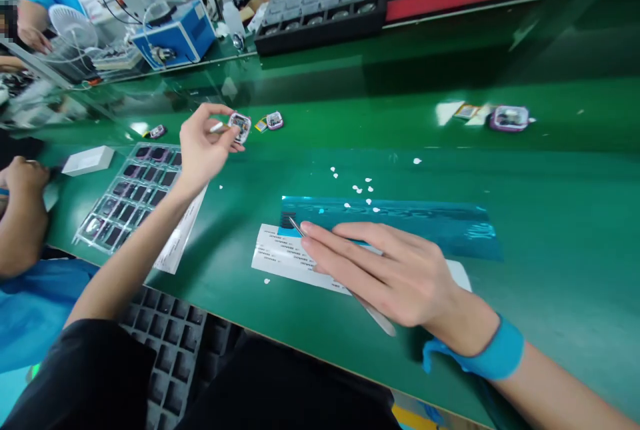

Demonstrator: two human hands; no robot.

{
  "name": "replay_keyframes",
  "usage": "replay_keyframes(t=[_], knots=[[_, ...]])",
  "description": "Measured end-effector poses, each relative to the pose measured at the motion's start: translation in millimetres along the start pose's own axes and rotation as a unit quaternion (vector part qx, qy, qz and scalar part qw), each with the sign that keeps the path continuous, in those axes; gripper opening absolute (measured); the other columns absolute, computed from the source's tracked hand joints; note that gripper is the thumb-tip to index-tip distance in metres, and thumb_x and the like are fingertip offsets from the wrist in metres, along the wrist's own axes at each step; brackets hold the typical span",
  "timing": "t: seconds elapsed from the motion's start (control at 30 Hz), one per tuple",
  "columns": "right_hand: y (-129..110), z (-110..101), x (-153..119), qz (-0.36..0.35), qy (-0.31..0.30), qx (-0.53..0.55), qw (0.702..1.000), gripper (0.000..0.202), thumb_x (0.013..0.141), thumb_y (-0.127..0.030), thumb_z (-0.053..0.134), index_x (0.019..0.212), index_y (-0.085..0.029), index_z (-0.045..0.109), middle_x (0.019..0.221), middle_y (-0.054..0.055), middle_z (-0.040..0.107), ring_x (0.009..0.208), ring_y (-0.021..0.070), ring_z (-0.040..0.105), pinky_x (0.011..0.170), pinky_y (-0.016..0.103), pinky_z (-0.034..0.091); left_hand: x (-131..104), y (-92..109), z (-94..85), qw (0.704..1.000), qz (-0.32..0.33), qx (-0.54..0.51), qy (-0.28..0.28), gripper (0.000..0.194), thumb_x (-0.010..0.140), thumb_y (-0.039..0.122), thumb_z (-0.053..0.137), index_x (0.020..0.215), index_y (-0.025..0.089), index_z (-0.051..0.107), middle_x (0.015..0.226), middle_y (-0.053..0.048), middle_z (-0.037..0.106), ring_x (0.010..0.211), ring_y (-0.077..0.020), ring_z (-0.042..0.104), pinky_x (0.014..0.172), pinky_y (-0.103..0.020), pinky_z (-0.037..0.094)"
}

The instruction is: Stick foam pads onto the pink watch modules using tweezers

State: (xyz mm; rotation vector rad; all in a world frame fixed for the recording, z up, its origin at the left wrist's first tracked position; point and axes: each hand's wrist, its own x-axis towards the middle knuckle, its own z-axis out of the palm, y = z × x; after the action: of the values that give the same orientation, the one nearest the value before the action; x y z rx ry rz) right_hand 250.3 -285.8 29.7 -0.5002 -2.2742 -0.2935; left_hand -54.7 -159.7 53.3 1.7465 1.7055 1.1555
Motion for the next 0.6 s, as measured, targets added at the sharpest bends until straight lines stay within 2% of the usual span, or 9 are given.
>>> replay_keyframes(t=[0.07, 0.13, 0.2, 0.27, 0.33, 0.37, 0.43, 0.53, 0.6], knots=[[0, 1, 3, -0.010, 0.006, -0.012, 1.000, 0.034, 0.104, -0.004, 0.060, 0.136, -0.011, 0.068, 0.131, 0.006, 0.077, 0.099, 0.0211, 0.075, 0.084, 0.036, 0.066, 44, -20, -5.9, 0.987, -0.056, 0.148, -0.017, 0.031, 0.095, 0.017, 0.057, 0.126, 0.015, 0.064, 0.102, -0.009, 0.079, 0.084, -0.0202, 0.079, 0.078, -0.031, 0.063], [1, 0, 6, -0.016, -0.006, -0.021, 1.000, 0.030, 0.103, -0.004, 0.060, 0.130, -0.012, 0.070, 0.132, 0.006, 0.077, 0.101, 0.0213, 0.075, 0.084, 0.036, 0.066, 71, -33, -6.1, 0.979, -0.064, 0.194, -0.020, 0.032, 0.092, 0.014, 0.058, 0.122, 0.012, 0.066, 0.108, -0.014, 0.080, 0.099, -0.0276, 0.077, 0.090, -0.040, 0.061], [2, -3, 9, -0.024, -0.023, -0.037, 0.999, 0.026, 0.103, -0.005, 0.062, 0.126, -0.013, 0.072, 0.131, 0.006, 0.077, 0.101, 0.0214, 0.075, 0.082, 0.035, 0.066, 81, -40, -0.1, 0.974, -0.048, 0.220, -0.018, 0.036, 0.088, 0.014, 0.062, 0.124, 0.010, 0.067, 0.121, -0.020, 0.077, 0.119, -0.0366, 0.071, 0.104, -0.051, 0.055], [2, -6, 11, -0.028, -0.038, -0.055, 0.997, 0.025, 0.103, -0.007, 0.063, 0.125, -0.014, 0.073, 0.129, 0.005, 0.078, 0.099, 0.0206, 0.074, 0.081, 0.033, 0.065, 80, -40, 11.2, 0.972, -0.014, 0.234, -0.024, 0.044, 0.087, 0.015, 0.063, 0.130, 0.010, 0.066, 0.142, -0.024, 0.068, 0.139, -0.0409, 0.057, 0.118, -0.057, 0.042], [3, -7, 12, -0.020, -0.047, -0.065, 0.997, 0.026, 0.105, -0.009, 0.062, 0.127, -0.016, 0.073, 0.128, 0.004, 0.079, 0.096, 0.0191, 0.074, 0.080, 0.032, 0.065, 78, -37, 25.2, 0.970, 0.028, 0.235, -0.048, 0.042, 0.089, 0.016, 0.061, 0.130, 0.013, 0.067, 0.157, -0.020, 0.059, 0.151, -0.0377, 0.045, 0.127, -0.055, 0.030], [3, -7, 13, -0.013, -0.052, -0.068, 0.996, 0.026, 0.106, -0.010, 0.061, 0.127, -0.017, 0.073, 0.128, 0.004, 0.079, 0.095, 0.0187, 0.074, 0.081, 0.032, 0.065, 78, -35, 32.1, 0.970, 0.045, 0.232, -0.065, 0.037, 0.090, 0.018, 0.060, 0.126, 0.015, 0.069, 0.156, -0.018, 0.059, 0.153, -0.0353, 0.042, 0.129, -0.052, 0.027], [3, -5, 13, 0.006, -0.065, -0.076, 0.995, 0.026, 0.107, -0.014, 0.061, 0.130, -0.019, 0.071, 0.132, 0.004, 0.077, 0.098, 0.0193, 0.074, 0.081, 0.032, 0.065, 80, -30, 43.1, 0.969, 0.058, 0.222, -0.095, 0.022, 0.091, 0.020, 0.061, 0.110, 0.017, 0.072, 0.142, -0.016, 0.069, 0.149, -0.0332, 0.046, 0.128, -0.050, 0.029], [4, -3, 13, 0.046, -0.062, -0.096, 0.992, 0.021, 0.108, -0.019, 0.062, 0.128, -0.016, 0.068, 0.136, 0.008, 0.075, 0.108, 0.0228, 0.074, 0.083, 0.034, 0.065, 84, -21, 49.0, 0.971, 0.038, 0.208, -0.108, 0.004, 0.087, 0.020, 0.067, 0.091, 0.018, 0.067, 0.110, -0.015, 0.076, 0.128, -0.0352, 0.061, 0.116, -0.050, 0.041], [4, -1, 13, 0.073, -0.025, -0.086, 0.993, 0.011, 0.106, -0.015, 0.063, 0.116, -0.016, 0.067, 0.125, 0.010, 0.079, 0.105, 0.0248, 0.074, 0.085, 0.036, 0.065, 77, -12, 47.0, 0.975, 0.021, 0.197, -0.103, 0.010, 0.084, 0.018, 0.071, 0.086, 0.019, 0.061, 0.097, -0.013, 0.074, 0.108, -0.0329, 0.067, 0.103, -0.048, 0.049]])
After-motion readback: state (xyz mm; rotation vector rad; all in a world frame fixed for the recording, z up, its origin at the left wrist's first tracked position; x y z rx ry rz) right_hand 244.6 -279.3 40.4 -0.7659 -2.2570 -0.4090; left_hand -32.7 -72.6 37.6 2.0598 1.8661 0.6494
